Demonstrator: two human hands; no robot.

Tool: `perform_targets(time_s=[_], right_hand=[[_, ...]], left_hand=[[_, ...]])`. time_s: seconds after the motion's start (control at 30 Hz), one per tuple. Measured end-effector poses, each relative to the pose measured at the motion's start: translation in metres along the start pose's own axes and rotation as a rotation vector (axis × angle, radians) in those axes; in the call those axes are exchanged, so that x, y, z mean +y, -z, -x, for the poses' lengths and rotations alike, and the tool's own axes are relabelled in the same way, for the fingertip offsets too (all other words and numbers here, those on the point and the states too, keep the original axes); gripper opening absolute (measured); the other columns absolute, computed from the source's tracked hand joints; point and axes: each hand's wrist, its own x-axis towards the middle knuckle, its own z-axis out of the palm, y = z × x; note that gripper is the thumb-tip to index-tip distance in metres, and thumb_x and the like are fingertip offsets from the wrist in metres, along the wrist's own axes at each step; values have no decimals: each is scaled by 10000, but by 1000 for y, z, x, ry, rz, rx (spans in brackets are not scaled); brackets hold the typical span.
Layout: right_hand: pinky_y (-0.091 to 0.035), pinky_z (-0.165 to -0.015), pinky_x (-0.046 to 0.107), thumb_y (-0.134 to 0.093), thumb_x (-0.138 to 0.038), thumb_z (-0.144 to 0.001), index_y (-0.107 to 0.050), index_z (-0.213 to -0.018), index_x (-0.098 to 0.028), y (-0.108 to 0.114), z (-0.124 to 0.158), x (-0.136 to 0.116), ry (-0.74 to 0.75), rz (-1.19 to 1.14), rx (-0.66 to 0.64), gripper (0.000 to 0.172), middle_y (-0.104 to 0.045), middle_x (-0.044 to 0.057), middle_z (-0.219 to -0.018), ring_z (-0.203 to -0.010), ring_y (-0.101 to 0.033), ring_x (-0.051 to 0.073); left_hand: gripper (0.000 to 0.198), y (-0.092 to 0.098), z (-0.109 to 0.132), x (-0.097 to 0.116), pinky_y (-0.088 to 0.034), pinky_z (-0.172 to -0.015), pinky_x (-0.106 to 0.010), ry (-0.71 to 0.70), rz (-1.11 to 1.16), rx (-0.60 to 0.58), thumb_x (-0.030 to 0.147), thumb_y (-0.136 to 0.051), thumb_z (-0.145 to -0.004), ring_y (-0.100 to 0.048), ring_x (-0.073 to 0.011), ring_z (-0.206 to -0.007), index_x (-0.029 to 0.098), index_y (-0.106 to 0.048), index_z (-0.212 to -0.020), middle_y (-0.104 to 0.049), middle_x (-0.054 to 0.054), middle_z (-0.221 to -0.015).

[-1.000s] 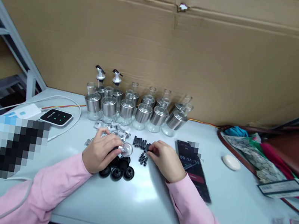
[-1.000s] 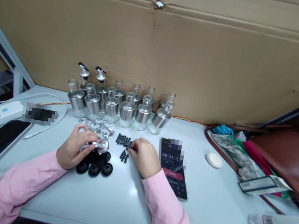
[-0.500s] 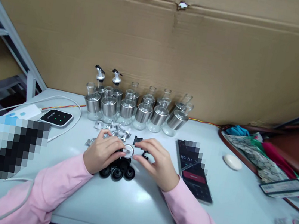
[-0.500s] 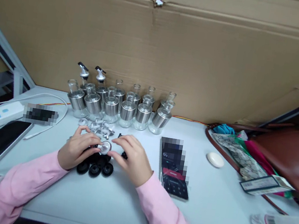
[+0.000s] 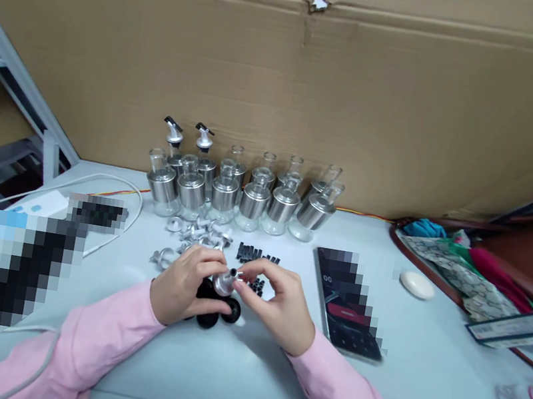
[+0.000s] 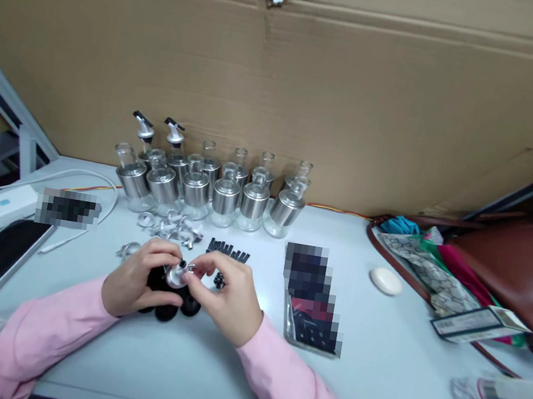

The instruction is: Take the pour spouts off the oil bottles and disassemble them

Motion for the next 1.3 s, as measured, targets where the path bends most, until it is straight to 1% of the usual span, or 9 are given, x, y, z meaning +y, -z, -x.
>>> perform_targets(time_s=[0.1,0.17,0.33,0.47,0.67,0.8,0.97,1.17,1.3], right_hand=[[-464,-565,221,-621,-244,-730,-585,-680,-169,2,0,1,-90,-51,2,97,-630,1,-617,-562,-567,110],[-464,-565,226,-606,-275,-748,-597,-691,-167,3,0,3,-125,-70,2,122,-625,1,-605,-548,-563,110],[-464,-621,245,-471,-267,-852,-616,-971,-193,7,-4,8,-75,-48,-1,202,-643,30,-780,-631,-575,115],[-451,-649,241,-475,-244,-858,-632,-880,-192,8,-5,9,-8,-21,-55,167,-643,37,-795,-710,-580,129],[-432,-657,240,-426,-314,-881,-565,-884,-186,9,-3,11,-32,-75,-167,189,-604,24,-785,-696,-554,121],[-414,-629,239,-363,-409,-894,-512,-839,-185,11,-2,12,-75,-138,-237,275,-535,-7,-687,-637,-516,113],[-366,-558,227,-324,-444,-896,-406,-659,-194,9,-1,14,-91,-84,-208,354,-436,-30,-593,-553,-432,102],[-372,-580,211,-328,-336,-912,-451,-771,-197,4,-1,13,-84,-14,-215,234,-470,-31,-619,-564,-462,96],[-371,-580,208,-330,-295,-909,-453,-809,-201,4,-2,13,-70,35,-226,185,-475,-35,-618,-557,-464,97]], left_hand=[[239,0,0,0,-476,-705,-310,-1,14,-35,326,-493,-863,-566,-162,-813,174,-418,-1032,-574,-69,-892],[227,0,0,0,-482,-724,-309,2,37,-62,294,-448,-888,-575,-167,-858,172,-409,-1076,-584,-90,-939],[275,0,2,0,-480,-764,-330,-21,96,-80,267,-290,-937,-560,-181,-937,162,-350,-1184,-575,-125,-1002],[271,1,2,-1,-477,-729,-307,-31,149,-63,287,-252,-942,-555,-167,-867,169,-371,-1155,-574,-103,-935],[305,2,1,0,-455,-726,-294,-46,218,-50,398,-289,-923,-568,-162,-819,177,-388,-1109,-600,-79,-870],[328,0,1,0,-447,-671,-266,52,224,-125,456,-350,-890,-562,-145,-713,170,-437,-1025,-601,-50,-794],[230,1,1,1,-445,-657,-253,96,119,-167,348,-348,-919,-534,-133,-670,160,-477,-952,-574,-26,-718],[399,2,1,0,-460,-754,-311,-3,94,-102,476,-459,-841,-564,-180,-835,142,-432,-1059,-612,-94,-893],[163,0,0,2,-465,-724,-285,-69,9,-135,264,-424,-896,-562,-154,-805,169,-479,-1016,-602,-80,-893]])
